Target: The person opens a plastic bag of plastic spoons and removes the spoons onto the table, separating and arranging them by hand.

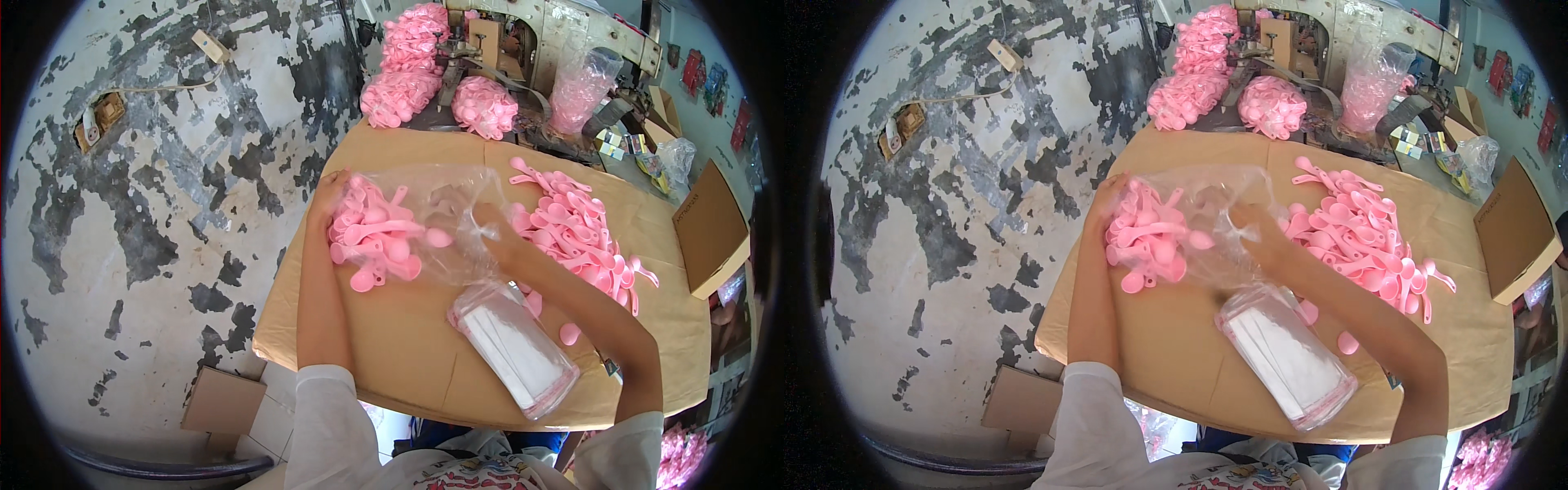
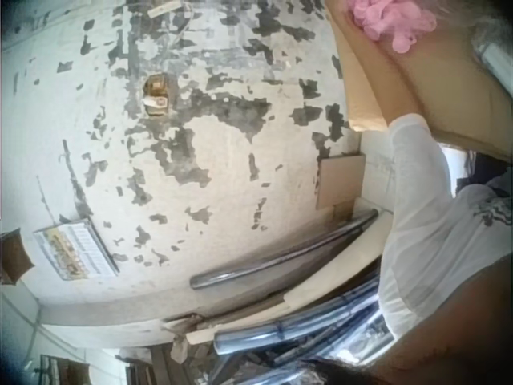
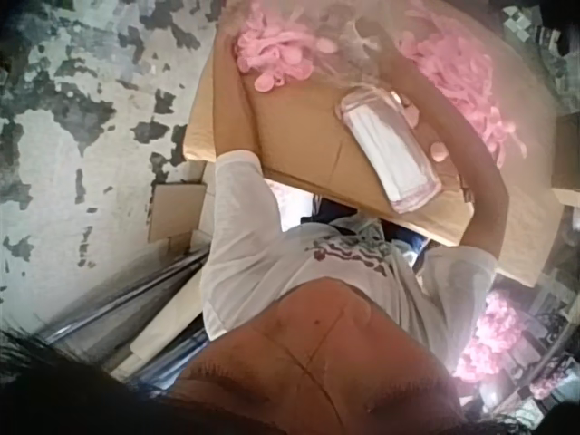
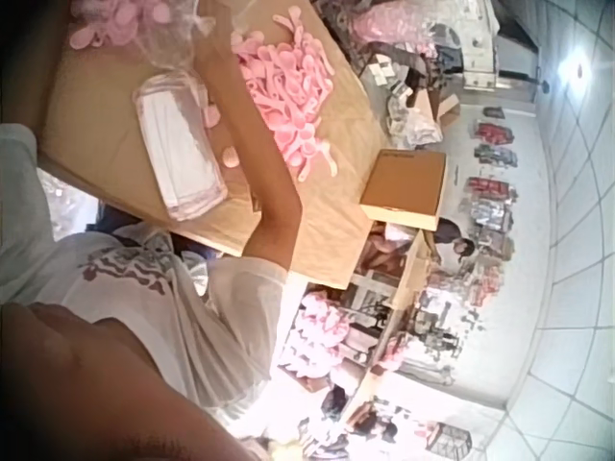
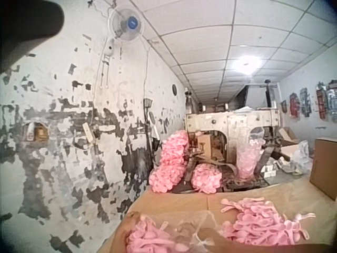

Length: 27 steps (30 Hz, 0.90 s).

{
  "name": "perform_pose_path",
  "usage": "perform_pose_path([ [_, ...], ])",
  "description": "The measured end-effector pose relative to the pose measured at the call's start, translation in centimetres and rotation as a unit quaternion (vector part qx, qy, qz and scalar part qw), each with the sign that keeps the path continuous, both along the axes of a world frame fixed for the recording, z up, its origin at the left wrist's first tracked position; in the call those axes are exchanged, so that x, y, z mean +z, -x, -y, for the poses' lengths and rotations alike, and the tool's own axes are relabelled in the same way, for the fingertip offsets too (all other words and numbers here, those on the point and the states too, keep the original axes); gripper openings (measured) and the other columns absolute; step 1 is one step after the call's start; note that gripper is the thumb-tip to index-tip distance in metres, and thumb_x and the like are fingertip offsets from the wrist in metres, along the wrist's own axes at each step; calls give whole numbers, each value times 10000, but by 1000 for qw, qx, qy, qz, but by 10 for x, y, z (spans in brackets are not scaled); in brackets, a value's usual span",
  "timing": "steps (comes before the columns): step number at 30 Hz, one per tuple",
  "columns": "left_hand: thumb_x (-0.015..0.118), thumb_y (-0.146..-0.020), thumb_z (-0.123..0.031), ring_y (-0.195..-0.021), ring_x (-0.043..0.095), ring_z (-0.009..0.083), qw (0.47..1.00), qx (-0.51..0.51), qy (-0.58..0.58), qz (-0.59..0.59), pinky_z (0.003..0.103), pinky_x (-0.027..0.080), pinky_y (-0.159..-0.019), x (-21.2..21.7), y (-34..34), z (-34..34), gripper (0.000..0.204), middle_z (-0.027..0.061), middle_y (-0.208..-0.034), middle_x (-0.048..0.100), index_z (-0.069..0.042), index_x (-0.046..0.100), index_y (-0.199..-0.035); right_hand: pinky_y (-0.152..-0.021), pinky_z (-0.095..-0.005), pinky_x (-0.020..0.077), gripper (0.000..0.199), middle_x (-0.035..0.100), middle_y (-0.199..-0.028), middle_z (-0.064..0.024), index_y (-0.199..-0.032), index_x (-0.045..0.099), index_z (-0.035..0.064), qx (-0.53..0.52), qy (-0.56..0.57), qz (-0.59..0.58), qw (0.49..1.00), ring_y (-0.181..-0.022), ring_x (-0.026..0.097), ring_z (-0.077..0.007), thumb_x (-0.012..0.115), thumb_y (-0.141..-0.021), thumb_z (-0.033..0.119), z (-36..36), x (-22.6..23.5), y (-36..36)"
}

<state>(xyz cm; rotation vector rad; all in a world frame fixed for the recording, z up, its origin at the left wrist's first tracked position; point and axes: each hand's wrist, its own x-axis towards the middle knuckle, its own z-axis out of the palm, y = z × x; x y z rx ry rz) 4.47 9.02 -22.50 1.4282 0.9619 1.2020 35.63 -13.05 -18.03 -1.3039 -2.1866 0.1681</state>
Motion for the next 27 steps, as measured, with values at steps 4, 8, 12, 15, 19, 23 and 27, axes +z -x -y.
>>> perform_pose_path([
  [4, 605, -994, -373, -584, 444, 44, 1000, -17, 17, -7, 231, 345, -515, 4, 11, 4, 350, -64, -689, 523, -78, 652, -813, -877, -471, 504, 322, 649, -1125, -165, -1154, 626, 71, -47, 13, 64, 997, -1045, 623, -364, 666, -836, 110, 50, 74, -5],
  [8, 616, -993, -354, -635, 471, 61, 999, -1, 11, -34, 232, 379, -567, 3, 10, -4, 323, -49, -750, 570, -76, 664, -835, -880, -461, 499, 331, 662, -1032, -151, -1110, 637, 76, -111, -35, 141, 983, -992, 643, -362, 701, -786, 66, 88, 119, -40],
  [12, 600, -989, -421, -630, 427, 65, 998, 17, -6, -53, 259, 357, -572, 4, 3, -1, 426, -51, -694, 521, -58, 632, -769, -964, -420, 465, 395, 620, -1182, -183, -1145, 603, 21, -125, 5, 230, 965, -1142, 578, -362, 718, -768, 50, 107, 144, -70],
  [15, 600, -990, -415, -625, 422, 62, 999, 10, 0, -37, 257, 351, -565, 5, 6, -2, 423, -52, -691, 521, -62, 628, -759, -1023, -409, 433, 428, 582, -1276, -179, -1207, 590, -4, -22, 86, 192, 977, -1179, 549, -336, 705, -815, 128, 82, 129, -56],
  [19, 596, -994, -407, -620, 412, 62, 999, 21, 13, -39, 257, 344, -561, 4, 21, 7, 413, -57, -689, 511, -69, 621, -759, -994, -359, 482, 447, 554, -1363, -155, -1328, 540, -5, 67, 129, 113, 983, -1180, 583, -242, 569, -964, 252, 20, 61, 6],
  [23, 618, -983, -380, -638, 457, 71, 999, 11, 5, -44, 246, 381, -577, 2, -12, -2, 365, -41, -730, 552, -55, 647, -818, -1048, -357, 447, 501, 418, -1532, -119, -1458, 452, 96, 261, 329, -450, 788, -1281, 522, -248, 548, -989, 243, -76, -45, 27],
  [27, 622, -974, -409, -609, 420, 70, 998, 40, 13, -44, 256, 363, -552, 7, 10, 9, 399, -41, -698, 525, -64, 623, -773, -973, -373, 487, 435, 554, -1373, -101, -1365, 512, 43, 136, 222, -79, 962, -1142, 597, -220, 542, -1006, 287, -79, 5, 101],
])
